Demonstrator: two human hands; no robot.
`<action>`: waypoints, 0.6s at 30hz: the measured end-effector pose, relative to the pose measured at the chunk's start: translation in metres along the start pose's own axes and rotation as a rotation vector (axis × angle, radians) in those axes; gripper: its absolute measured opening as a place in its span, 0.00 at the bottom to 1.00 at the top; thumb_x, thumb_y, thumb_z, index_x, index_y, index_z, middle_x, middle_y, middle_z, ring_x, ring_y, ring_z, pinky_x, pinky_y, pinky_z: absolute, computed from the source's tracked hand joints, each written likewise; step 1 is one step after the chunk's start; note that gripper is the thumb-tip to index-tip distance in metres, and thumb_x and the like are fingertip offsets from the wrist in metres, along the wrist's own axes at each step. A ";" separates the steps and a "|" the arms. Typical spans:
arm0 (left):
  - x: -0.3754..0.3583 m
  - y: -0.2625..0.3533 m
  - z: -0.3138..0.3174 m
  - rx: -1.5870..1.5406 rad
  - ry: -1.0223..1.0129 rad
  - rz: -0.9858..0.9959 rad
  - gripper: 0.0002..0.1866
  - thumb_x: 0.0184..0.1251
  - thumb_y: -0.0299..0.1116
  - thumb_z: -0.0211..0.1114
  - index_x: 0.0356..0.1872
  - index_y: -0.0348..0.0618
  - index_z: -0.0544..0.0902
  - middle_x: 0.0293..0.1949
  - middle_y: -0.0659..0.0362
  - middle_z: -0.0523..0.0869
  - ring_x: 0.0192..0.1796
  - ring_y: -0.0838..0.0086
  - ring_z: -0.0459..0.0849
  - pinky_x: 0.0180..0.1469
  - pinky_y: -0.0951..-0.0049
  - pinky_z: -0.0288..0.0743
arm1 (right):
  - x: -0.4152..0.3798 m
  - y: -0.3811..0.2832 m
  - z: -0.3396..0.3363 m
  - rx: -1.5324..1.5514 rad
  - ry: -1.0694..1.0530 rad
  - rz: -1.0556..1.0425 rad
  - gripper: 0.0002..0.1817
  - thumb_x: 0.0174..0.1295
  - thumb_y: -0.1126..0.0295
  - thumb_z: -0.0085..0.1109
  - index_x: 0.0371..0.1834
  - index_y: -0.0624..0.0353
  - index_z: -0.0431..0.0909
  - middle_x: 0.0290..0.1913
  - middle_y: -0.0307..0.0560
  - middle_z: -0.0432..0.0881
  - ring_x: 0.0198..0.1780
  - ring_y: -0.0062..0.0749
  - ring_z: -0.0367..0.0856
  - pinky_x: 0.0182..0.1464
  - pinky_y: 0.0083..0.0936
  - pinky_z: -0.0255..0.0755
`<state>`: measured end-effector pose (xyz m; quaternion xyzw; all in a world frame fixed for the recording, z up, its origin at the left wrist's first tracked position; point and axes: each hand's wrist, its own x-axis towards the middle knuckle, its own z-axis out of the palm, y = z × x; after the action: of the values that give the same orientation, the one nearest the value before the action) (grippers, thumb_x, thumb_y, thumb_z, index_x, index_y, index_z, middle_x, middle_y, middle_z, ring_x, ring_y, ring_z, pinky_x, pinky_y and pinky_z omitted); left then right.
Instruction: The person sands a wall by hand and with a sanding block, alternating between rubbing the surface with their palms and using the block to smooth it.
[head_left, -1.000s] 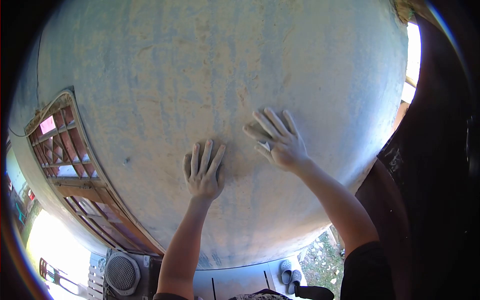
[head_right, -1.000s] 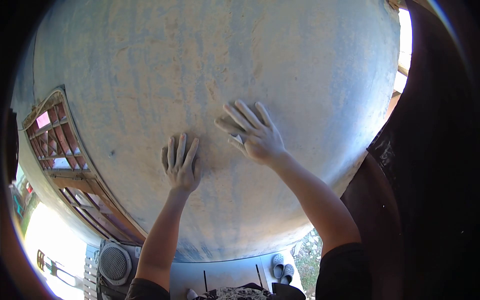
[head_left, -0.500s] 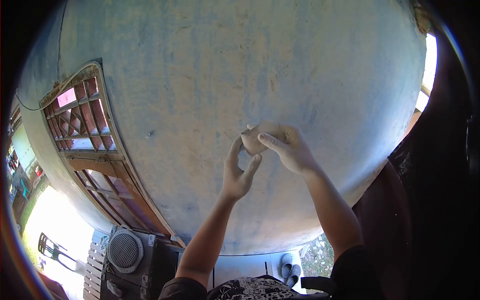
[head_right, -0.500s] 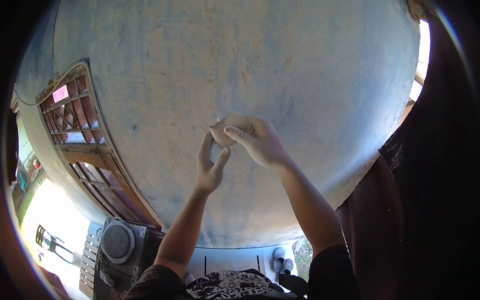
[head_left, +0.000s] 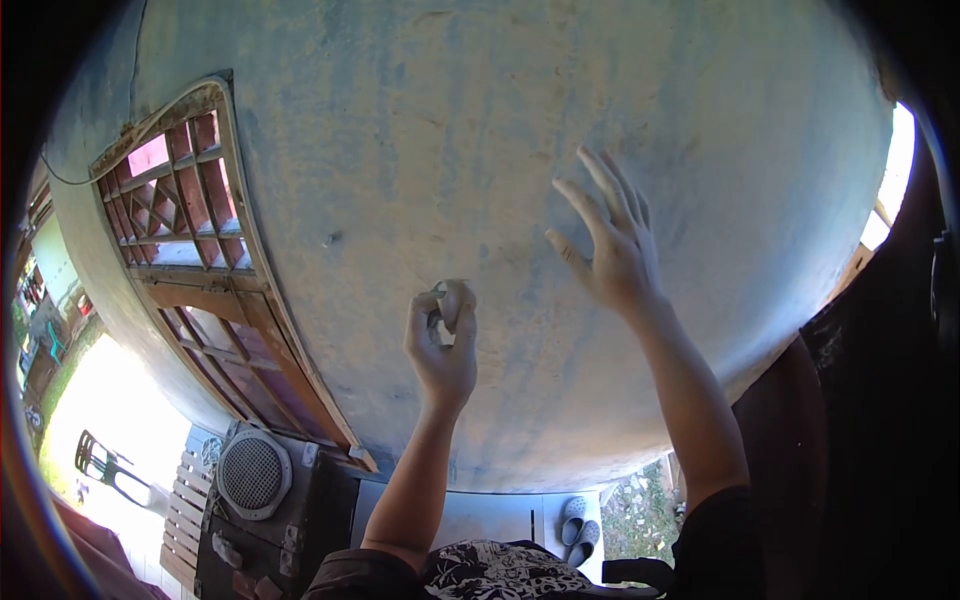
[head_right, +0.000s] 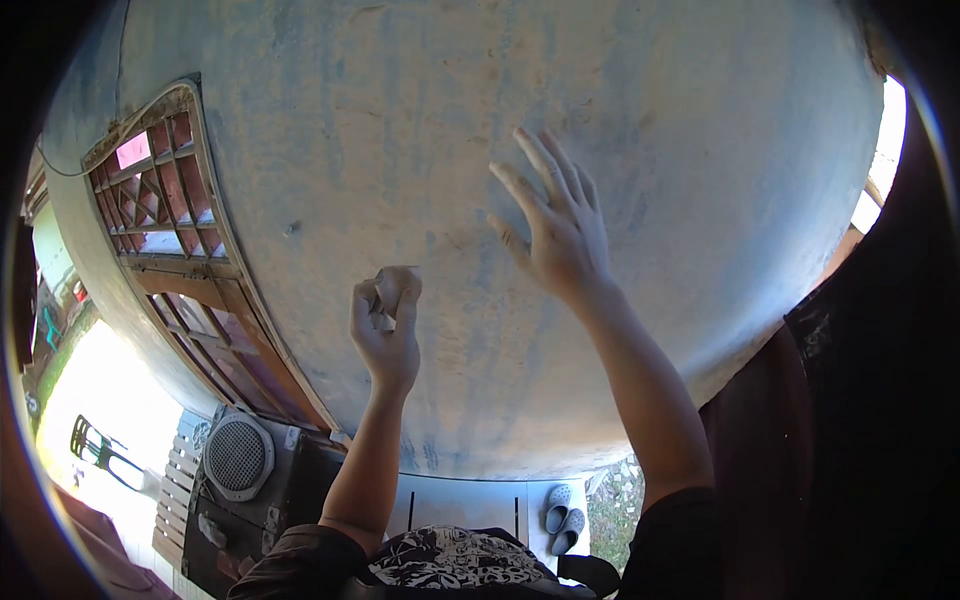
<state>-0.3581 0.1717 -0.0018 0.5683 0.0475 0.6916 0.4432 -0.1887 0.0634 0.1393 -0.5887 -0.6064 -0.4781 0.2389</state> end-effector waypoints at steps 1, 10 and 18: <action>-0.002 -0.001 -0.006 0.070 0.103 0.032 0.07 0.72 0.20 0.66 0.40 0.40 0.75 0.37 0.64 0.78 0.42 0.80 0.77 0.51 0.78 0.73 | 0.007 0.005 0.005 -0.059 0.005 -0.020 0.30 0.67 0.53 0.70 0.71 0.43 0.76 0.83 0.45 0.61 0.84 0.47 0.57 0.81 0.49 0.57; 0.027 -0.036 -0.004 0.622 0.054 0.432 0.08 0.67 0.17 0.64 0.45 0.34 0.79 0.53 0.46 0.82 0.55 0.49 0.83 0.61 0.56 0.74 | 0.026 0.010 0.035 -0.273 0.092 -0.016 0.27 0.73 0.41 0.55 0.73 0.29 0.75 0.84 0.37 0.63 0.84 0.42 0.58 0.82 0.54 0.53; 0.033 -0.062 0.014 0.845 -0.024 0.510 0.20 0.71 0.22 0.66 0.62 0.39 0.85 0.75 0.45 0.76 0.80 0.42 0.66 0.76 0.51 0.64 | -0.019 0.001 0.058 -0.268 0.119 0.238 0.29 0.74 0.38 0.51 0.76 0.27 0.74 0.85 0.37 0.62 0.85 0.45 0.56 0.83 0.57 0.45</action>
<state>-0.3106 0.2245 -0.0076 0.6997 0.1785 0.6918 -0.0088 -0.1681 0.1038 0.0987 -0.6536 -0.4481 -0.5570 0.2486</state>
